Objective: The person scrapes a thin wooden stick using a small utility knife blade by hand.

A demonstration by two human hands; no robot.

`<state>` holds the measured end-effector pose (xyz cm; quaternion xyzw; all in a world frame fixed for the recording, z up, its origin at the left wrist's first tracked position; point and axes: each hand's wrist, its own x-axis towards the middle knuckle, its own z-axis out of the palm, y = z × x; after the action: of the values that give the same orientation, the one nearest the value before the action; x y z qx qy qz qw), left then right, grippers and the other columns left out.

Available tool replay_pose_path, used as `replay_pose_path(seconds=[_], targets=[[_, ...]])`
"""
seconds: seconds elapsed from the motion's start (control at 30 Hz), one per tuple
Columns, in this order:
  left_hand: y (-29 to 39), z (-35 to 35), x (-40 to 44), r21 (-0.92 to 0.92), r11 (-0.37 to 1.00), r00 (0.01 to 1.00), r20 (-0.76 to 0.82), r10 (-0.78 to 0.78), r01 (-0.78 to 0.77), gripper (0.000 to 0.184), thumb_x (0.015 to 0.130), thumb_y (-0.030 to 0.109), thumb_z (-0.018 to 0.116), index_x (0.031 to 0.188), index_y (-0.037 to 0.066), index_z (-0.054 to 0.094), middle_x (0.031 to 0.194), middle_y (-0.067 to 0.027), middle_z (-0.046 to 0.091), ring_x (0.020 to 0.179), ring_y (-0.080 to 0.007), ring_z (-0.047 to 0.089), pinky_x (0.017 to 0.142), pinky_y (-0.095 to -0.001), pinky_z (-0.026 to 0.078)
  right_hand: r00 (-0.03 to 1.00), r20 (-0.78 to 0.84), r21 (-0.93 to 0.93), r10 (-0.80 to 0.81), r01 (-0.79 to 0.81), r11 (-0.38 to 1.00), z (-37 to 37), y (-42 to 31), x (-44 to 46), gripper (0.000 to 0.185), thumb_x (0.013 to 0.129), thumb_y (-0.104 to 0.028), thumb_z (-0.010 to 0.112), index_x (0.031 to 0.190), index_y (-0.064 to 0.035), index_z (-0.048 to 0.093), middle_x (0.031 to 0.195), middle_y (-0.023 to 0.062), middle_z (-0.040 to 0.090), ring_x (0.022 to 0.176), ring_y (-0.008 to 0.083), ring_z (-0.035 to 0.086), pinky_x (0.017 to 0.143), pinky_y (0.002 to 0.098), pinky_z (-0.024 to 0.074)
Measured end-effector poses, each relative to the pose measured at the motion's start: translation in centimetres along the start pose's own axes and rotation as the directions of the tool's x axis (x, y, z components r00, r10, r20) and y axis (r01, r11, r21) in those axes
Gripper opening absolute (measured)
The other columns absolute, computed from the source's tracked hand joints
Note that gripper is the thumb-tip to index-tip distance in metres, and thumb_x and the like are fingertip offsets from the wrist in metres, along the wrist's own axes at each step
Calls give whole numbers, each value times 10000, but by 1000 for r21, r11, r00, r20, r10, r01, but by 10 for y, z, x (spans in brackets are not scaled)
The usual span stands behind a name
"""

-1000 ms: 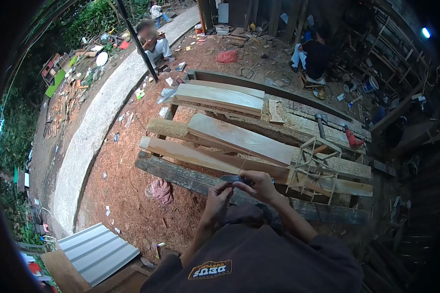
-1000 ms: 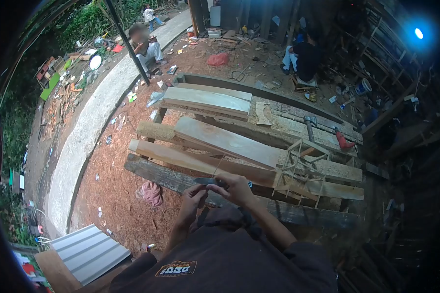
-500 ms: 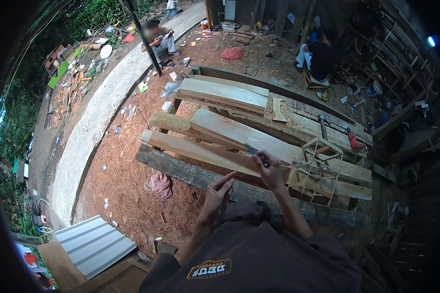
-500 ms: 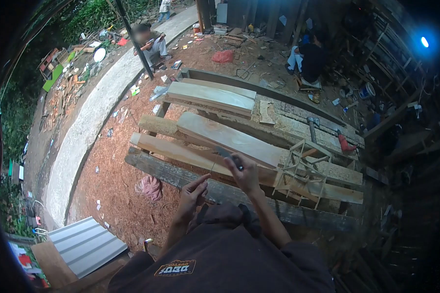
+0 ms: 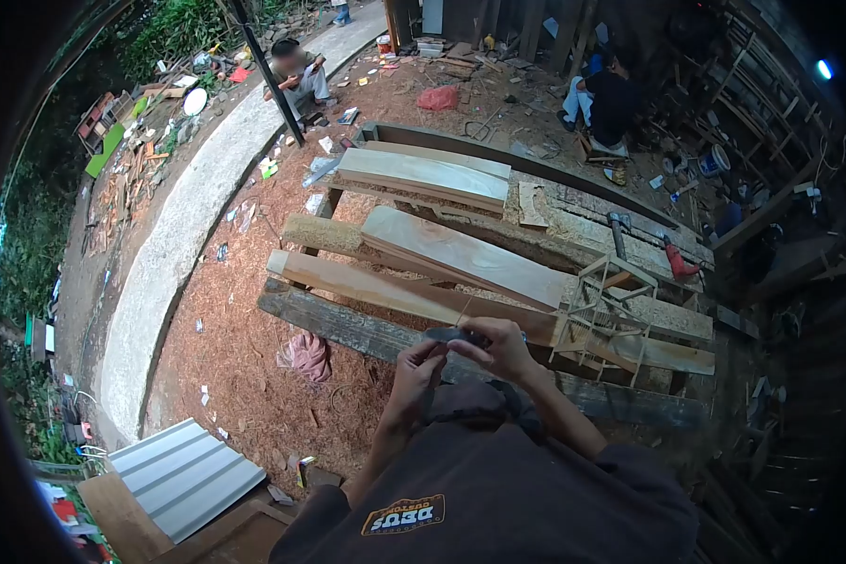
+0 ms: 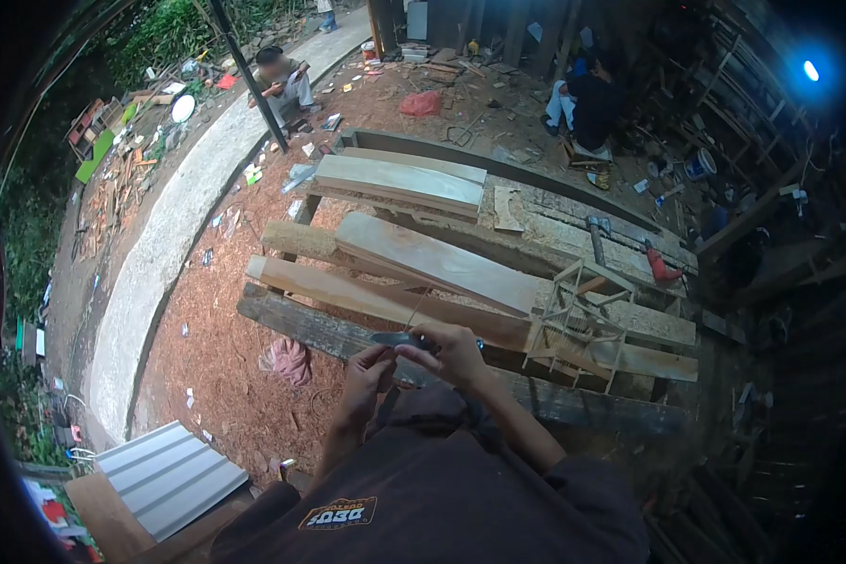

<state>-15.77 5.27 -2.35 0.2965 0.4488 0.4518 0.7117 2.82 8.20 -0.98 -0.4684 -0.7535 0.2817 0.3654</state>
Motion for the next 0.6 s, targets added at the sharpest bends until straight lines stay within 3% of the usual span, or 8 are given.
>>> replay_pose_path(seconds=[0.03,0.13,0.17,0.27,0.3,0.4,0.53,0.6], targets=[[3,3,-1,-1,1000,1000,-5,14,-14,318,964,106,598,1276,45,616,686,93,488,531,19,361,437,-167,264,992,-10,142,130,-127,982,5,16,0,298,849,-311,741,918,-27,690,738,114,670,608,171,653,568,312,504],[12,3,-4,5,1000,998,56,-28,28,321,978,118,567,1288,45,603,635,110,381,503,4,268,445,-184,208,927,-238,197,290,-246,949,-1,29,11,299,844,-316,747,908,-30,689,720,109,656,552,188,609,540,326,476],[13,3,-4,-18,999,998,65,-27,28,315,977,112,569,1282,44,609,646,113,389,510,9,276,442,-180,208,951,-219,235,217,-164,958,2,27,11,301,859,-320,732,917,-29,683,696,99,639,522,190,555,523,335,445],[13,4,-5,-27,999,997,71,-26,28,301,977,108,571,1266,43,623,656,118,397,517,15,285,440,-174,205,998,-35,-30,-57,56,998,-2,3,12,273,900,-263,702,950,2,657,660,54,599,591,81,522,553,258,433],[11,5,-3,1,1000,998,56,-18,18,299,978,115,568,1263,44,625,645,116,388,511,13,279,444,-176,204,992,-90,-5,-90,90,996,1,7,15,290,910,-288,686,932,0,647,645,65,577,565,120,516,547,270,431],[18,7,-5,50,999,1000,8,14,-14,298,974,110,580,1258,34,627,671,115,423,532,18,300,456,-170,217,951,-189,178,244,-211,961,-9,9,22,294,892,-296,699,912,-7,646,681,97,595,555,193,541,553,295,450],[24,0,-5,61,998,999,40,33,-35,297,965,99,597,1250,19,631,716,108,474,582,20,346,488,-166,243,998,-54,-46,-18,15,999,-3,-3,17,268,890,-296,692,913,-32,655,711,114,627,569,215,588,559,309,470],[21,0,-4,55,998,999,28,38,-40,297,963,90,599,1249,16,631,727,106,478,605,18,361,502,-168,252,997,-74,6,-28,28,1000,3,-4,17,324,869,-375,707,858,-56,645,649,121,577,552,282,595,522,359,457]])
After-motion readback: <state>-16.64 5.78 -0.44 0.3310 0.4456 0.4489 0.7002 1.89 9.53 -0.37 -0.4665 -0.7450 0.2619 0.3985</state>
